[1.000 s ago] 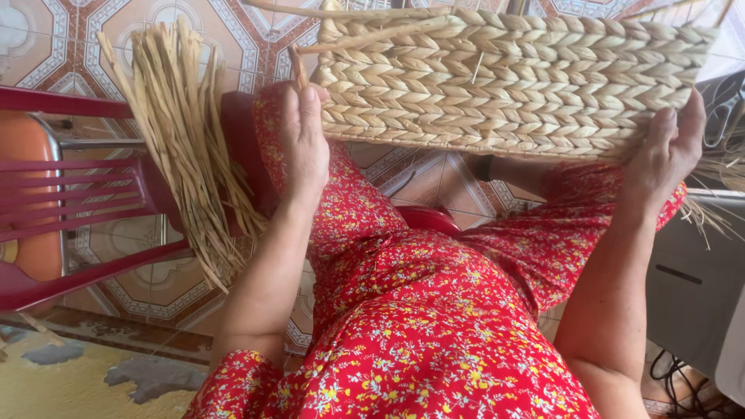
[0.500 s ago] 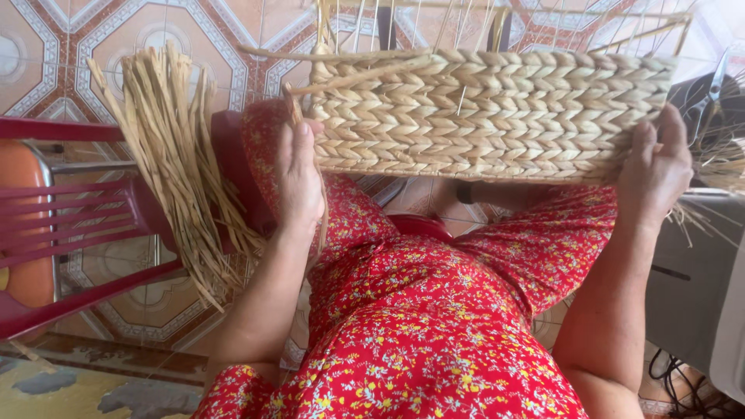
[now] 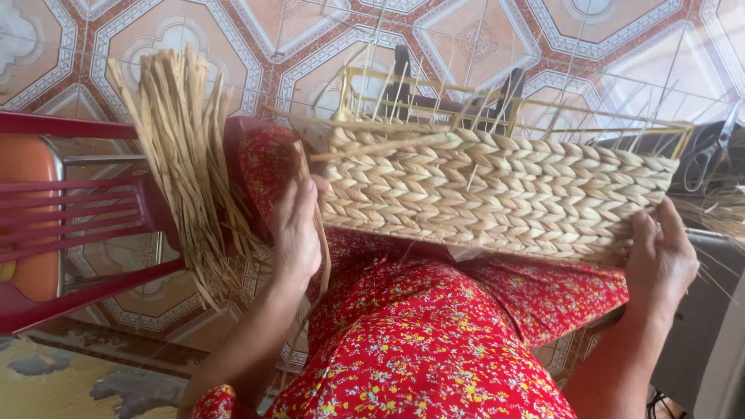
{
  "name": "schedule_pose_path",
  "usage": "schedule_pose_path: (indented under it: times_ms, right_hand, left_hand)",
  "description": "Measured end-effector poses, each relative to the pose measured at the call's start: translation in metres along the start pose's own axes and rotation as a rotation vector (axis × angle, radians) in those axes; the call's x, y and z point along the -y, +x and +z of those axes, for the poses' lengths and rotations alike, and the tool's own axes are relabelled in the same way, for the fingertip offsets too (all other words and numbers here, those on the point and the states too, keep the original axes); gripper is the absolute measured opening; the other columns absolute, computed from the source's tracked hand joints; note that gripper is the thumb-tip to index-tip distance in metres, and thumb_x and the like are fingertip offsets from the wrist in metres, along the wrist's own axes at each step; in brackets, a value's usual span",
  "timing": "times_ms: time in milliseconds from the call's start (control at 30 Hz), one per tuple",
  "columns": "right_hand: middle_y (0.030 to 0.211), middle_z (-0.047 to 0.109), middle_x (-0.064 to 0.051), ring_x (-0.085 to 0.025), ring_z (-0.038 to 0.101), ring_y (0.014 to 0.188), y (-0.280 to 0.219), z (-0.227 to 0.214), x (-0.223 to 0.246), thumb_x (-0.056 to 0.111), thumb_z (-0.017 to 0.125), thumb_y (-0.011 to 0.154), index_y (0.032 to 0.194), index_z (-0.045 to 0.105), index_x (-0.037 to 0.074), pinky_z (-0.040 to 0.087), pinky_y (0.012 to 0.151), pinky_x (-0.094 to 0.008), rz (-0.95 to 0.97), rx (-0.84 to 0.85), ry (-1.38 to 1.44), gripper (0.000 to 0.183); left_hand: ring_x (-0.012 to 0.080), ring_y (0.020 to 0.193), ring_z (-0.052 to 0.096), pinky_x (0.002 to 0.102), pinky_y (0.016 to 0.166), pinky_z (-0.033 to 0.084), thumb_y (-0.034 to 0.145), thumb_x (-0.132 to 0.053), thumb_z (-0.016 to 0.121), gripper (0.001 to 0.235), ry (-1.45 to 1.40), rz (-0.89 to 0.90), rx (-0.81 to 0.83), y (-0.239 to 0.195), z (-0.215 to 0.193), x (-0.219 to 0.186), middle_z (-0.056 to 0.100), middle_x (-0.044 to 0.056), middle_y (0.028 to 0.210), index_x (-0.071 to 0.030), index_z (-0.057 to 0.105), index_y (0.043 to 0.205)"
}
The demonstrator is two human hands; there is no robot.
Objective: The person weaves a basket by hand, interlacing dried plant fibers through a rectangular frame. They repeatedly pick up new strands, thread them through the existing weave, and tighten the structure.
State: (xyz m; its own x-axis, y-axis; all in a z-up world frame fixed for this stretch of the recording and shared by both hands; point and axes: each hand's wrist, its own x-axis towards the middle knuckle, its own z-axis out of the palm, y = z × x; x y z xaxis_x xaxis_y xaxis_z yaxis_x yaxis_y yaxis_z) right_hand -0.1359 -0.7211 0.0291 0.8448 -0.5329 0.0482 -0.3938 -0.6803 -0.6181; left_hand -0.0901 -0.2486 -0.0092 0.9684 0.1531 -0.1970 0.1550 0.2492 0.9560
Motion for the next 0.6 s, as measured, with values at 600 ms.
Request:
schedule_pose_path:
  times_ms: [600]
  right_hand:
    - [0.111, 0.056, -0.005, -0.007, 0.051, 0.089, -0.013, 0.049, -0.055, -0.006, 0.053, 0.12, 0.158, 0.038, 0.0, 0.044, 0.075, -0.02, -0.085, -0.053, 0.693, 0.041]
  left_hand:
    - [0.0146, 0.103, 0.051, 0.032, 0.097, 0.042, 0.11, -0.026, 0.051, 0.02, -0.209, 0.165, -0.132, 0.005, 0.018, 0.043, 0.054, 0.003, 0.107, -0.008, 0.059, 0.108]
